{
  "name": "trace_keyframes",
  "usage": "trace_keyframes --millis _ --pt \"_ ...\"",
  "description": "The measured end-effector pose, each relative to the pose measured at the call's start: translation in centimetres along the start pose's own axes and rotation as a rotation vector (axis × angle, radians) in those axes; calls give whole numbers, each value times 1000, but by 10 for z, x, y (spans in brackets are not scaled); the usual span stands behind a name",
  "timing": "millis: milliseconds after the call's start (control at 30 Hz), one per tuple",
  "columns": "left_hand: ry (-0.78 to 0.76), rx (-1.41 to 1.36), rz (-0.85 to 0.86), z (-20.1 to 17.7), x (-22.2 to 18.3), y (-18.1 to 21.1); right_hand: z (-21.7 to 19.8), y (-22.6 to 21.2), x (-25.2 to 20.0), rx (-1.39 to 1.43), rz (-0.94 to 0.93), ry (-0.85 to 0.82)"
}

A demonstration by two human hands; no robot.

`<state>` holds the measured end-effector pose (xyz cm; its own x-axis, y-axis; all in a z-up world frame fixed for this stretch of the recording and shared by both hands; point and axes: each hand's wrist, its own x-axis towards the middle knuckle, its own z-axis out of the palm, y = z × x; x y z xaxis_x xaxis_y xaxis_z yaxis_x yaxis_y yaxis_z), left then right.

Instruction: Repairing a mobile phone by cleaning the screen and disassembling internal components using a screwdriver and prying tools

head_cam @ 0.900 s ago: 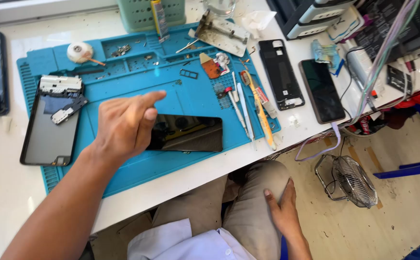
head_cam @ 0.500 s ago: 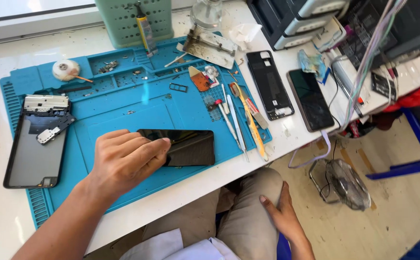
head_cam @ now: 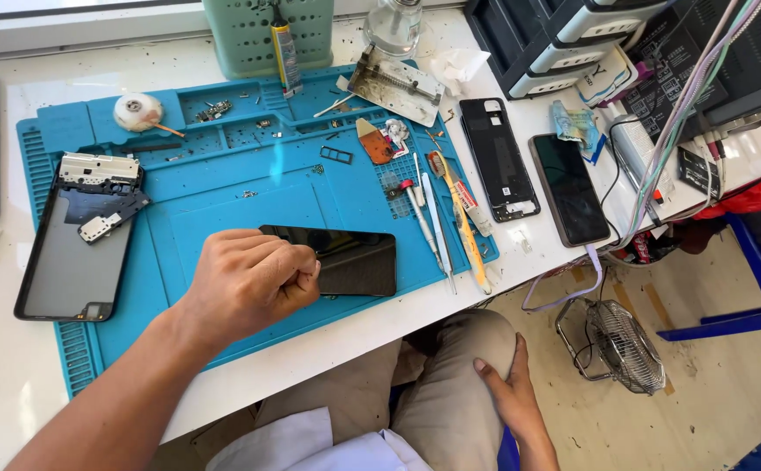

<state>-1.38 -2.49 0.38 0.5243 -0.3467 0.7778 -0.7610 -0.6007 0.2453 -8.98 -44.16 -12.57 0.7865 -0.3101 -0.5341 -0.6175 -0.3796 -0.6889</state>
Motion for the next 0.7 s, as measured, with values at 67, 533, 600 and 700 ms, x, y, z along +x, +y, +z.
trace_keyframes --millis 67,533,600,700 --pt "-5 4 0 2 -1 1 0 10 2 -14 -18 8" --pt "8 -23 32 -9 8 4 -50 -27 13 -515 165 -159" --pt "5 -51 40 -9 6 2 -87 -41 29 -467 53 -261" --pt "12 -53 52 -8 5 -2 -94 -171 -7 -438 -211 33"
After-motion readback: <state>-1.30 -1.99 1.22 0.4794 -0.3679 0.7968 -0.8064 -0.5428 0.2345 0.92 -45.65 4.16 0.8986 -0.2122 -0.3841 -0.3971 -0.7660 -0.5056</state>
